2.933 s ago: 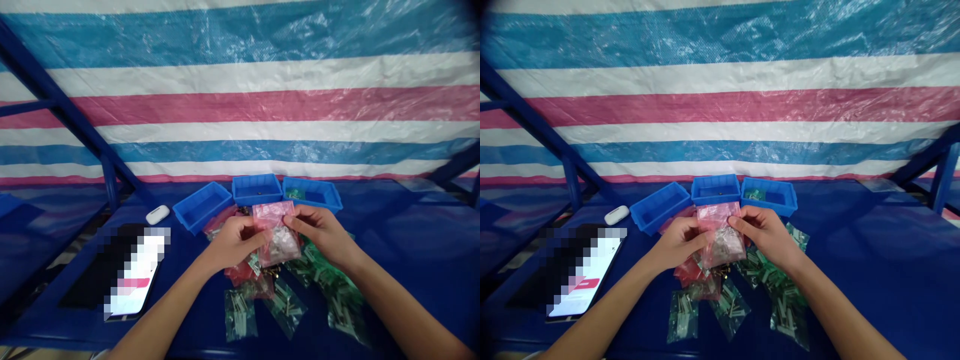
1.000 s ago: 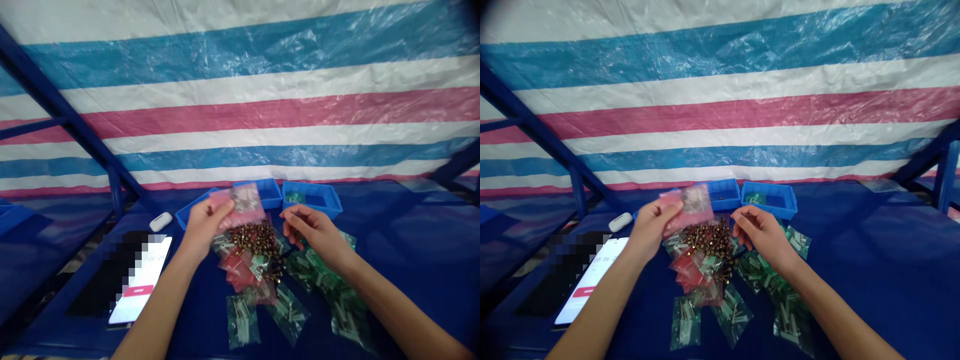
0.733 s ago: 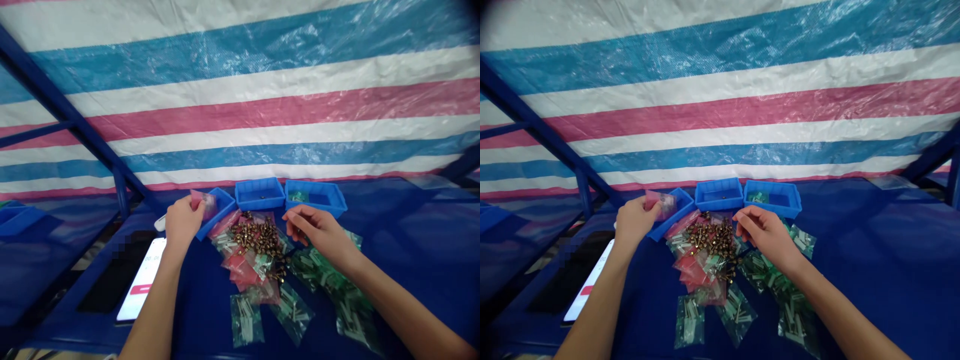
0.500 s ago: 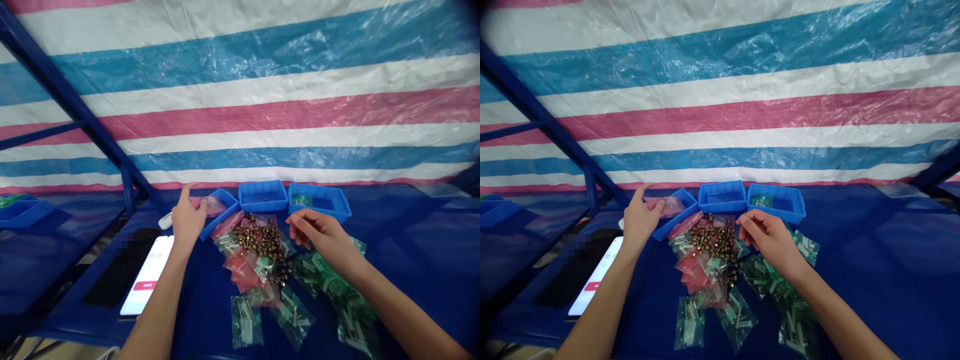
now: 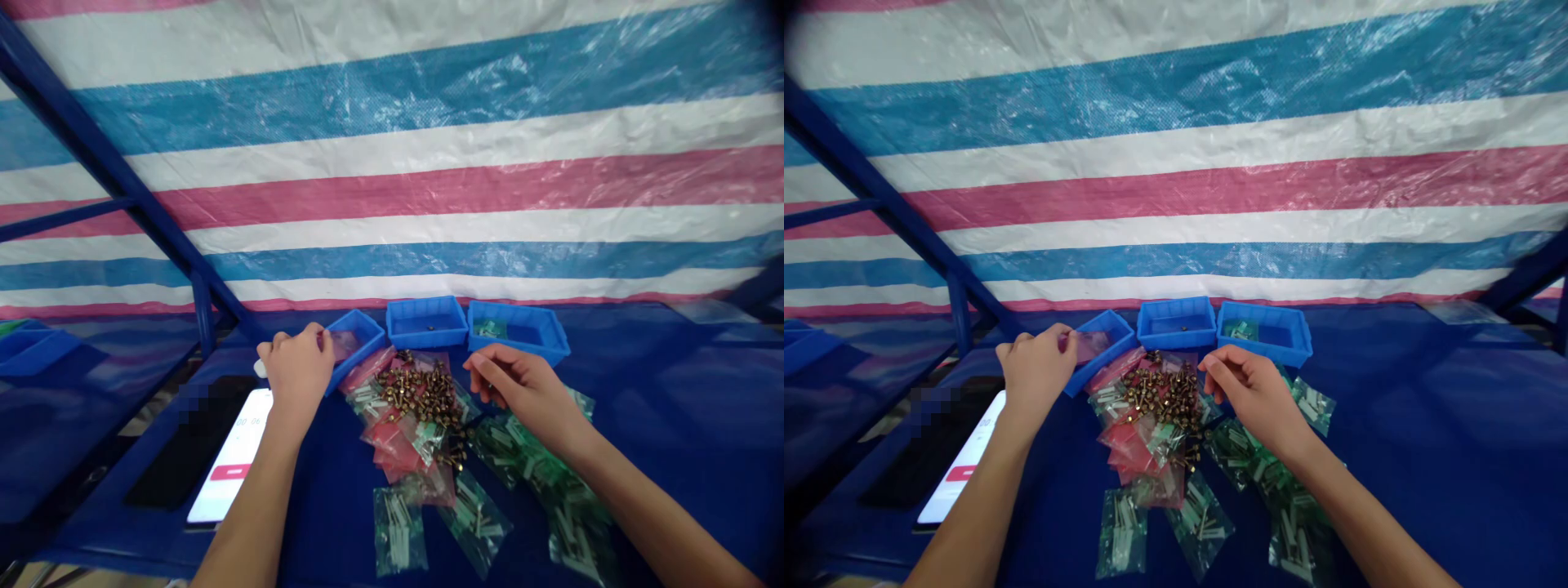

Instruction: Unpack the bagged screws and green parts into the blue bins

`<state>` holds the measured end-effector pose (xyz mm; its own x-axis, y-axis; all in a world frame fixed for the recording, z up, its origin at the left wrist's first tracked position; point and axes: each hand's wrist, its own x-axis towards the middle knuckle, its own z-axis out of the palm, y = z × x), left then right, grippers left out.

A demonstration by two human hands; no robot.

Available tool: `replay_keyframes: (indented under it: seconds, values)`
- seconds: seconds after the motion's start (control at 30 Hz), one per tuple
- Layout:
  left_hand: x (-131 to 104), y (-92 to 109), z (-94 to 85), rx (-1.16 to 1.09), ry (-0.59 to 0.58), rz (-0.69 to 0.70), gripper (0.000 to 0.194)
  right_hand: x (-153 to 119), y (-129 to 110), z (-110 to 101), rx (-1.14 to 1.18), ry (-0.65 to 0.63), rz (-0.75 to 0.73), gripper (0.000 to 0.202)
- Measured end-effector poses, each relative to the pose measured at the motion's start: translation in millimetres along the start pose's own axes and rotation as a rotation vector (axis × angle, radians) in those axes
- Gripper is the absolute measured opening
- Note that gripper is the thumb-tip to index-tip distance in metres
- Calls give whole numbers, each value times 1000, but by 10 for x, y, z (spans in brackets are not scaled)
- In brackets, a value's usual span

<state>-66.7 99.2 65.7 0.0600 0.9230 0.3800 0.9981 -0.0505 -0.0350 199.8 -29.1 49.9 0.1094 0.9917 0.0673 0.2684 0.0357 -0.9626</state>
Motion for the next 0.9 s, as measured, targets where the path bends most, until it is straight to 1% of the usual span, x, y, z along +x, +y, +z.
replay_keyframes:
  seconds: [0.07,0.17,0.23,0.43,0.57,0.63,0.7,0.77,0.83,0.9]
  values:
    - [29,-23,14,-2,-72,53,38,0,6,-5,-17,0,-1,33]
    - [57,-25,51,-38,-221,125,36,0,12,-9,-49,-2,2,33]
    - [59,-12,74,-57,-265,143,36,0,6,-8,-63,-3,4,33]
    - [42,-19,111,-60,-269,148,36,-13,-15,3,-71,-9,-2,34]
    - [64,-75,147,-210,-236,109,39,-18,-6,8,-88,-7,-5,34]
    - [79,-83,175,-248,-225,93,37,-19,-1,12,-102,-4,-3,34]
    - [84,-64,198,-245,-243,132,37,-19,-1,15,-110,-4,-1,35]
    - [70,-26,202,-193,-263,176,39,-19,-6,14,-116,-5,-1,36]
    - [36,14,181,-102,-218,161,43,-19,-16,9,-122,-6,-1,35]
    - [-3,36,143,-30,-108,112,50,-20,-28,4,-127,-2,-2,35]
